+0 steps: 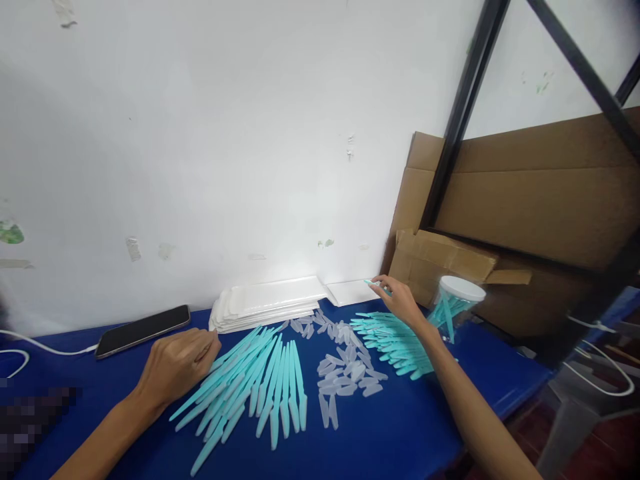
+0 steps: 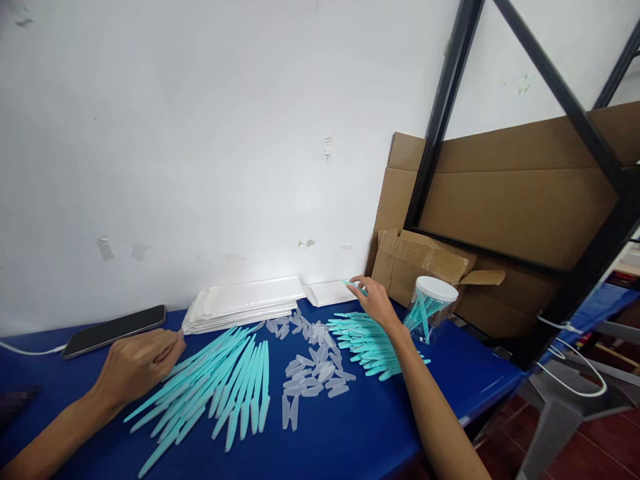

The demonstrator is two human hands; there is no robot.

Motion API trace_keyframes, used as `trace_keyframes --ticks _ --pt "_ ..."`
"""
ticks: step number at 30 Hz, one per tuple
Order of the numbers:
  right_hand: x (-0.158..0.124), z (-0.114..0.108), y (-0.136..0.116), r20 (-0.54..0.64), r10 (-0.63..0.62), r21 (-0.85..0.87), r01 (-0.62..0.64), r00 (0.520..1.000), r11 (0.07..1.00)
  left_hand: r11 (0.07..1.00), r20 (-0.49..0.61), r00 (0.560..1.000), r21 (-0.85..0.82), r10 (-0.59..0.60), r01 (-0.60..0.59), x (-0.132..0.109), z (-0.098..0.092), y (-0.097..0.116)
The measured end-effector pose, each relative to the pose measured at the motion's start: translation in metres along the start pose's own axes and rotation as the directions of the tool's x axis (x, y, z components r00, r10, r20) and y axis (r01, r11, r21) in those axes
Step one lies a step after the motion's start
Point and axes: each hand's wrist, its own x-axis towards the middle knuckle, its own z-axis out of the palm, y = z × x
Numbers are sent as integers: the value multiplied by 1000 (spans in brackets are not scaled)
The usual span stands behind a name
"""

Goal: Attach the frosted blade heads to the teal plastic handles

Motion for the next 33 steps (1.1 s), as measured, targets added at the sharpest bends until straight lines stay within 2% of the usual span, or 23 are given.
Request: trace_keyframes --ticks 4,7,11,15,17,20,24,27,29,31,33 --pt "2 1 -14 -19 -51 -18 51 999 999 1000 9 1000 9 15 -15 8 -5 15" --pt "3 -7 -28 -17 -73 -18 73 997 997 999 26 999 -11 44 -43 17 -11 36" --pt "-10 -30 -58 -14 -74 -14 73 997 997 981 45 997 -184 68 -58 26 -18 74" --pt "-43 -49 -98 -70 -61 14 62 996 998 925 98 994 -381 56 -14 32 -23 112" --pt "-58 -53 -114 -43 -54 69 57 998 996 896 102 994 -443 37 12 35 -26 128" --pt "-69 -55 -131 81 -83 115 73 993 991 898 89 994 -440 64 -18 37 -30 146" --pt "-68 -55 -142 196 -107 120 84 975 989 937 165 971 -332 173 -111 36 -35 156" --pt "-66 -53 -145 266 -105 116 76 958 990 934 270 911 -264 311 -241 33 -31 157" --pt "-67 -51 -146 301 -109 140 69 947 988 914 309 873 -278 377 -296 31 -25 157" --pt "-67 -51 -145 325 -110 157 61 939 986 885 299 855 -335 424 -323 28 -18 157" --pt "-68 -53 -143 325 -93 153 44 941 987 869 248 874 -389 418 -305 24 -13 158"
